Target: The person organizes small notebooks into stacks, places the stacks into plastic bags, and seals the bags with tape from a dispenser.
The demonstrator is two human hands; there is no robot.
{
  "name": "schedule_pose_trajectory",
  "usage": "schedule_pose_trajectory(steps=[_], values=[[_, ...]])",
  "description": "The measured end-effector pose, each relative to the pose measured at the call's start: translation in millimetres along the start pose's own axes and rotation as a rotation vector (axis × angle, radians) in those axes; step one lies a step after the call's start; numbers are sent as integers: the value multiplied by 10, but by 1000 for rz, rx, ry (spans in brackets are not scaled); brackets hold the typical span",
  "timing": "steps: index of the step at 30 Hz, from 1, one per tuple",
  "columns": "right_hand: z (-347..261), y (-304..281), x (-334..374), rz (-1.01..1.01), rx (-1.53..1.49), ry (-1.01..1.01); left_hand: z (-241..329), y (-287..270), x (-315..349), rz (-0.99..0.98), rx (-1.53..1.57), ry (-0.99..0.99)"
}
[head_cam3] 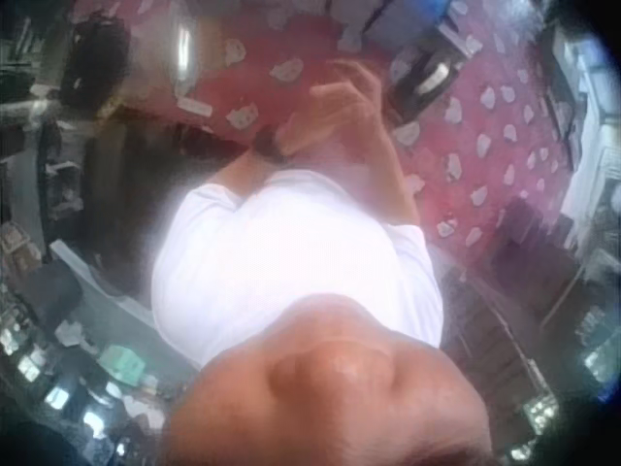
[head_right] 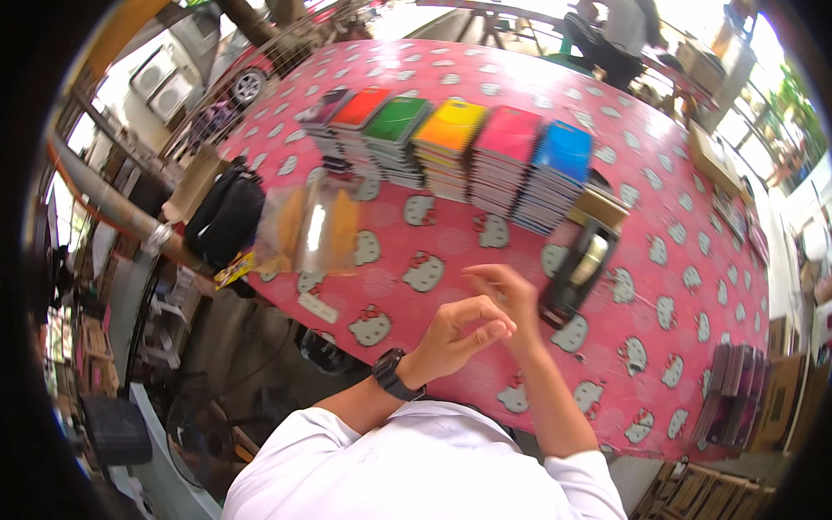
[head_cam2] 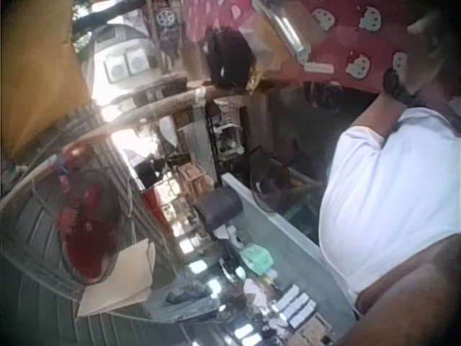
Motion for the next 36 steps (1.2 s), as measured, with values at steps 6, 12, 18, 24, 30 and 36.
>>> schedule_pose_trajectory(steps=[6, 12, 18, 24, 30, 36], values=[[296, 3186, -249, -368, 3, -104, 741, -1571, 95, 223, -412, 427], [656, 5036, -119, -488, 810, -451, 676, -2799, 89, 390, -356, 290], [1049, 5281, -125, -574, 675, -297, 593, -3330, 155, 308, -325, 244], [1322, 4721, -710, -346, -209, 305, 227, -4560, 34, 834, -766, 404], [753, 2258, -1111, 267, -745, 434, -1153, -4943, 84, 202, -1615, -65], [-723, 25, -257, 647, -59, -300, -522, -4327, -451, 331, -1226, -13]])
Point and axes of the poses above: each hand's wrist, its own x-axis away from the middle knuckle, its own y-axis out of the palm, z = x × y, the point moved 9 cm from there along -x, towards the middle knuckle, and after that the axes turned 13 degrees about z, right-handed, at the moved point
